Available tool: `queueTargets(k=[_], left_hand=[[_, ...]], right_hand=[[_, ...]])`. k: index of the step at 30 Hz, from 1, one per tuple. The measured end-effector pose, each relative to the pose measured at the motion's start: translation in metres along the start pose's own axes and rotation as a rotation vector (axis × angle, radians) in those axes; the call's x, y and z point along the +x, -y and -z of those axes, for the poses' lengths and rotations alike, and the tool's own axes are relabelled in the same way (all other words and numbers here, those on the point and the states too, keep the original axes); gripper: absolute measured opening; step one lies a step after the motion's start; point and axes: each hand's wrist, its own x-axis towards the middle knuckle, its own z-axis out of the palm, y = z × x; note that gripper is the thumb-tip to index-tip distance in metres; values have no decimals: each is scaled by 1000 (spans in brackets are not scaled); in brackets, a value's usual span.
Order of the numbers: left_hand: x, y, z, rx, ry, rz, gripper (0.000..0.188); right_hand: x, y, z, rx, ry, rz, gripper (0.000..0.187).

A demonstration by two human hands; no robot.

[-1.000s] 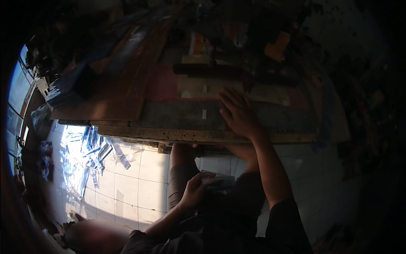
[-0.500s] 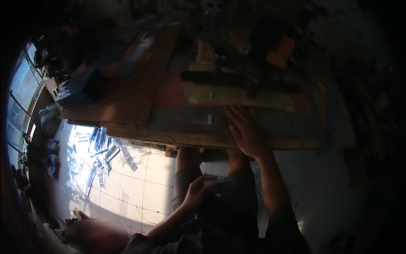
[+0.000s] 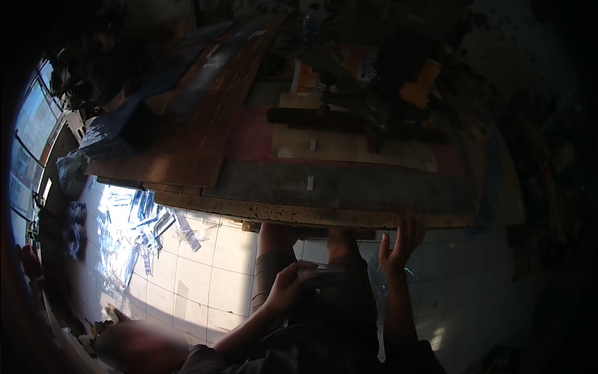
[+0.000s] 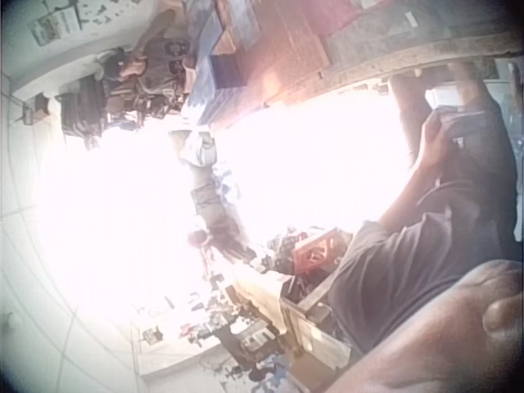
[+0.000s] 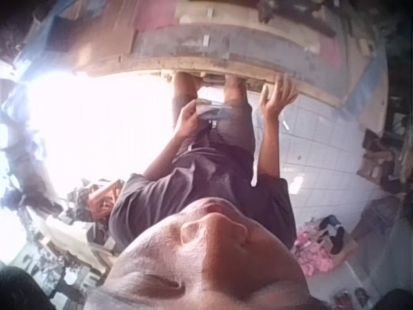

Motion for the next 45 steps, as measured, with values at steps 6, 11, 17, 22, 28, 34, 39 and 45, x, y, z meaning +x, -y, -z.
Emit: queueTargets(k=[6,11,17,22,28,34,39,45], left_hand=[[2,-1,0,37,3,-18,25],[4,-2,1,76,9,-49,25],[3,-16,-1,153,48,-113,25],[5,-11,0,157,48,-122,25],[6,-10,2,146,68,-159,25],[6,-9,3,149,67,-164,25],[7,-11,2,167,69,-135,26],[8,-3,5,132,54,-92,26]], right_hand=[[-2,4,-38,-30,-263,10,58],[2,9,-45,-25,-314,29,62],[2,8,-42,-40,-298,31,61],[0,6,-44,-50,-291,30,61],[0,5,-46,-58,-302,34,61],[2,7,-45,-48,-298,30,62],[1,5,-46,-48,-315,23,61],[1,4,-51,-42,-350,24,58]])
